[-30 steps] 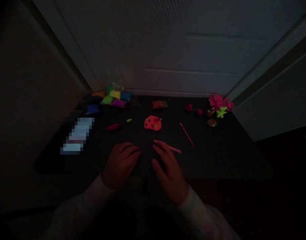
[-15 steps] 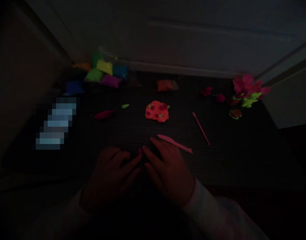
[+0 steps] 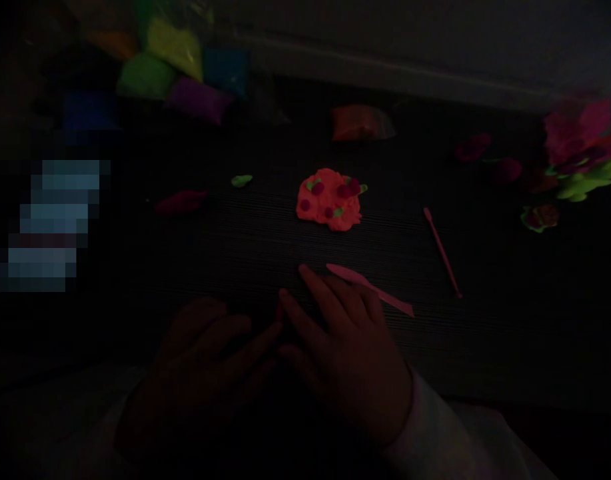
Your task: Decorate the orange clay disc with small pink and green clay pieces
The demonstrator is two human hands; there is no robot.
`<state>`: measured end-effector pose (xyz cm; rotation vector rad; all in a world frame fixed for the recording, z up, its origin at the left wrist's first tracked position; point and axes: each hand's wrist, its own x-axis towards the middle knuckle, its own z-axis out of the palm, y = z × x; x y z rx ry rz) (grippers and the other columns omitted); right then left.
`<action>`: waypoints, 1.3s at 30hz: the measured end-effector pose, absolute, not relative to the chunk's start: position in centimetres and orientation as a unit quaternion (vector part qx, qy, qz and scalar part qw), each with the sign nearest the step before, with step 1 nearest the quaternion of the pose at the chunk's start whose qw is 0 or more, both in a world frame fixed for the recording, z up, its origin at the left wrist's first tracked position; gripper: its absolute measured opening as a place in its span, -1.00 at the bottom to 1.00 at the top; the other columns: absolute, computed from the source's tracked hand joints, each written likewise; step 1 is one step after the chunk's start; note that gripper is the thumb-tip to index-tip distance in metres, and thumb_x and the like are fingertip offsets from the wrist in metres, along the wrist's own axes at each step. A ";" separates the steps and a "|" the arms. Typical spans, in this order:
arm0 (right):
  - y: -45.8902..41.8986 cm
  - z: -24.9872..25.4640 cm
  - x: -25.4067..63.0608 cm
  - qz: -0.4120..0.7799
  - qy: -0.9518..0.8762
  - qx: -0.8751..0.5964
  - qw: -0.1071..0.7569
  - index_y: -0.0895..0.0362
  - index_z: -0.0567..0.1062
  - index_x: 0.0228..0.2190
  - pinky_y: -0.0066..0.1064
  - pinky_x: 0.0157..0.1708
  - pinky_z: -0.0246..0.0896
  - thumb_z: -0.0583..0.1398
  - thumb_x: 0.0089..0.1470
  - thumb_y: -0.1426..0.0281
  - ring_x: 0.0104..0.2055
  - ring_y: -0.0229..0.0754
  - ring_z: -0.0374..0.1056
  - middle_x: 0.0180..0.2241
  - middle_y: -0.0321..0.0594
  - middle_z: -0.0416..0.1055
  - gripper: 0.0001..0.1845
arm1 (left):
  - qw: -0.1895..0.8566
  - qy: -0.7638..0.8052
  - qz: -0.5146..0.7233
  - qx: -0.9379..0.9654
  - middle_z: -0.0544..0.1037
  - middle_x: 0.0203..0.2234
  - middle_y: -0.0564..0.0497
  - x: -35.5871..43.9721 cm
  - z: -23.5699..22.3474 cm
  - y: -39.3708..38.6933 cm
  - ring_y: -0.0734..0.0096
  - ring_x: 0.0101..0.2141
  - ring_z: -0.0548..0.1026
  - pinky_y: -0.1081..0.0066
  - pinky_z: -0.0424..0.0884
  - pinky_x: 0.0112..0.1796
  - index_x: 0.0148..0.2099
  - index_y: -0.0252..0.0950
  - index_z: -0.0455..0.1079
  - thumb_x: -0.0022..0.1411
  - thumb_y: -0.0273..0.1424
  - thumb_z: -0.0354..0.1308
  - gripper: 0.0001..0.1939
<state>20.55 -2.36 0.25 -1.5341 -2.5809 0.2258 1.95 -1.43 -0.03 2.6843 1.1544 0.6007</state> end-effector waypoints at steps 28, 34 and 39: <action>-2.3 0.3 20.4 0.073 -0.851 -0.515 0.078 0.05 0.31 -0.04 -0.06 -0.14 0.07 0.07 0.02 0.31 0.01 0.05 0.08 0.08 -0.04 0.10 -0.59 | 0.065 0.401 0.187 0.895 0.43 -0.35 -0.01 2.3 -0.1 -1.5 0.32 -0.31 0.29 0.23 0.25 -0.22 -0.11 -0.33 0.36 0.11 -0.29 0.02 -0.68; -2.3 0.3 20.4 0.073 -0.848 -0.521 0.071 0.05 0.31 -0.04 -0.05 -0.14 0.07 0.06 0.03 0.30 0.01 0.07 0.10 0.07 -0.01 0.11 -0.59 | 0.047 0.394 0.194 0.897 0.43 -0.39 0.01 2.2 -0.2 -1.5 0.33 -0.33 0.29 0.25 0.25 -0.24 -0.14 -0.32 0.38 0.10 -0.31 0.04 -0.71; -2.3 0.3 20.3 0.066 -0.846 -0.524 0.066 0.05 0.30 -0.04 -0.06 -0.14 0.07 0.05 0.04 0.29 0.02 0.07 0.07 0.08 -0.02 0.10 -0.59 | 0.051 0.383 0.215 0.897 0.41 -0.40 0.02 2.1 -0.2 -1.7 0.35 -0.35 0.29 0.26 0.26 -0.25 -0.17 -0.32 0.38 0.08 -0.33 0.07 -0.73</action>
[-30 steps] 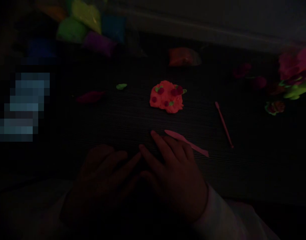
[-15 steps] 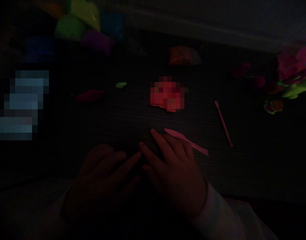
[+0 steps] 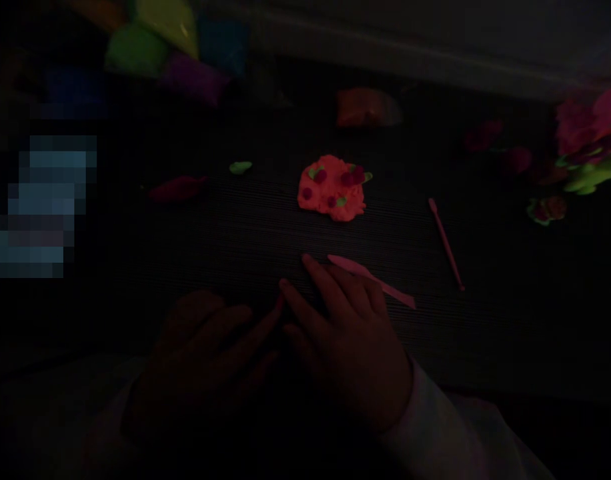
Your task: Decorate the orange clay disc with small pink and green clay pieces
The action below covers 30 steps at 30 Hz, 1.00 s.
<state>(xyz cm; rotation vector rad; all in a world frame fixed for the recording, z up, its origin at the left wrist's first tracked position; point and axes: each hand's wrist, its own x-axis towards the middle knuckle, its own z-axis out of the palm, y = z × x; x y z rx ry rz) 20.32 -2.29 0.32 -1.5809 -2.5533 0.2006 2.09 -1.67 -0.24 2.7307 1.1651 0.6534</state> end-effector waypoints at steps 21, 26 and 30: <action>-2.4 0.1 20.8 0.087 -0.854 -0.497 0.127 0.06 0.38 -0.13 -0.03 -0.16 0.09 0.12 -0.03 0.37 0.00 0.07 0.11 0.04 0.00 0.14 -0.65 | 0.054 0.381 0.214 0.898 0.44 -0.38 0.02 2.1 -0.3 -1.6 0.35 -0.34 0.30 0.25 0.27 -0.25 -0.14 -0.33 0.37 0.08 -0.34 0.06 -0.71; -2.4 0.3 20.9 0.097 -0.858 -0.484 0.142 0.15 0.38 -0.14 -0.04 -0.14 0.09 0.12 -0.03 0.41 0.02 0.07 0.09 0.03 0.05 0.14 -0.65 | 0.055 0.380 0.209 0.900 0.45 -0.40 0.02 2.0 -0.3 -1.6 0.35 -0.36 0.30 0.25 0.27 -0.28 -0.13 -0.32 0.37 0.08 -0.33 0.06 -0.71; -2.4 0.3 20.9 0.097 -0.856 -0.489 0.139 0.07 0.39 -0.15 -0.03 -0.15 0.10 0.12 -0.03 0.40 0.01 0.05 0.10 0.04 -0.01 0.14 -0.67 | 0.050 0.386 0.202 0.898 0.44 -0.39 0.02 2.1 -0.3 -1.7 0.35 -0.34 0.31 0.26 0.27 -0.26 -0.15 -0.30 0.37 0.08 -0.33 0.07 -0.73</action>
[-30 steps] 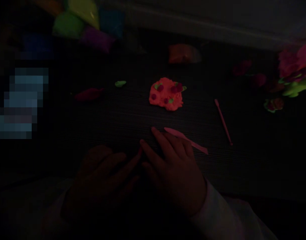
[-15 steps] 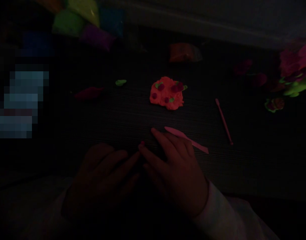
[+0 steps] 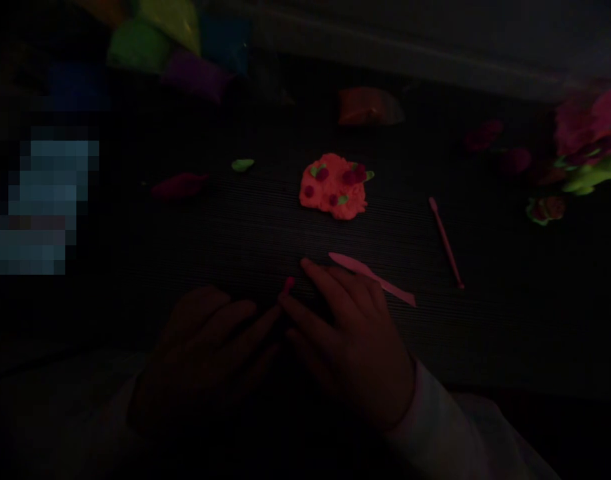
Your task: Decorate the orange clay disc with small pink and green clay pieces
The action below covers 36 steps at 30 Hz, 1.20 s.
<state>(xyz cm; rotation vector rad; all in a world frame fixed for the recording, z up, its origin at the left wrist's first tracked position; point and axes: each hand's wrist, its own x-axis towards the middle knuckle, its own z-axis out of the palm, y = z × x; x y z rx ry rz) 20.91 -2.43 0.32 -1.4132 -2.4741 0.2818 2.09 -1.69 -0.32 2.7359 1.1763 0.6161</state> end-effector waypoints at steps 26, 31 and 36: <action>-2.3 0.1 20.9 0.083 -0.853 -0.499 0.129 0.19 0.31 -0.08 -0.03 -0.10 0.11 0.09 0.01 0.40 0.05 0.06 0.06 0.04 0.04 0.13 -0.61 | 0.093 0.395 0.197 0.892 0.42 -0.35 -0.01 2.2 -0.3 -1.4 0.32 -0.32 0.28 0.24 0.26 -0.25 -0.07 -0.32 0.32 0.09 -0.32 0.05 -0.65; -2.2 0.1 21.0 0.098 -0.851 -0.497 0.142 0.21 0.30 -0.07 -0.04 -0.09 0.11 0.08 0.02 0.40 0.04 0.05 0.07 0.04 0.06 0.12 -0.61 | 0.082 0.426 0.149 0.889 0.41 -0.30 -0.03 2.5 -0.1 -1.3 0.26 -0.30 0.28 0.17 0.22 -0.22 -0.01 -0.27 0.29 0.11 -0.23 0.00 -0.59; -2.2 0.0 20.9 0.079 -0.852 -0.505 0.118 0.20 0.31 -0.07 -0.03 -0.10 0.10 0.07 0.03 0.37 0.04 0.07 0.07 0.05 0.05 0.12 -0.61 | 0.085 0.427 0.140 0.889 0.40 -0.29 -0.04 2.6 -0.1 -1.4 0.26 -0.30 0.27 0.18 0.20 -0.22 -0.01 -0.26 0.29 0.12 -0.23 -0.01 -0.60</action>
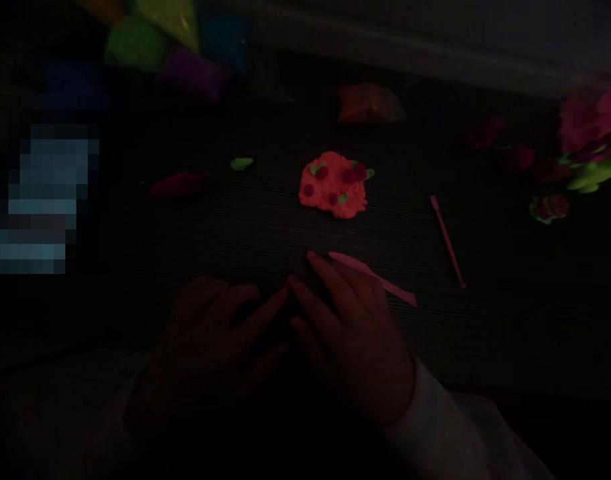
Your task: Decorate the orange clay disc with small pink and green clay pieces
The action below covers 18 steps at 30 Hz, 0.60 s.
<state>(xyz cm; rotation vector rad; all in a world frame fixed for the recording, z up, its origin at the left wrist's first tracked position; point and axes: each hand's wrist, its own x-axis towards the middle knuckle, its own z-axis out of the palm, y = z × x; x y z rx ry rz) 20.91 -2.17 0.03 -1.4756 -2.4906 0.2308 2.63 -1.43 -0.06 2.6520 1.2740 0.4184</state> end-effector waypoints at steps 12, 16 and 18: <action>-2.3 0.1 20.9 0.083 -0.850 -0.504 0.129 0.23 0.30 -0.07 -0.05 -0.09 0.10 0.07 0.02 0.40 0.04 0.06 0.08 0.04 0.07 0.13 -0.61 | 0.088 0.431 0.136 0.887 0.38 -0.29 -0.05 2.7 -0.1 -1.3 0.26 -0.28 0.27 0.18 0.19 -0.21 0.01 -0.26 0.27 0.12 -0.22 -0.03 -0.58; -2.2 0.1 20.8 0.086 -0.849 -0.506 0.125 0.22 0.26 -0.04 -0.06 -0.09 0.10 0.06 0.04 0.38 0.04 0.05 0.07 0.04 0.07 0.12 -0.58 | 0.086 0.427 0.137 0.890 0.38 -0.30 -0.04 2.7 -0.2 -1.3 0.27 -0.30 0.27 0.19 0.21 -0.22 0.03 -0.26 0.25 0.12 -0.23 -0.02 -0.57; -2.2 0.2 20.7 0.075 -0.849 -0.512 0.105 0.14 0.28 -0.04 -0.05 -0.11 0.10 0.06 0.03 0.35 0.04 0.07 0.07 0.05 0.03 0.11 -0.59 | 0.085 0.425 0.139 0.890 0.39 -0.30 -0.04 2.6 -0.2 -1.3 0.27 -0.30 0.28 0.19 0.21 -0.22 -0.01 -0.27 0.29 0.11 -0.24 -0.01 -0.60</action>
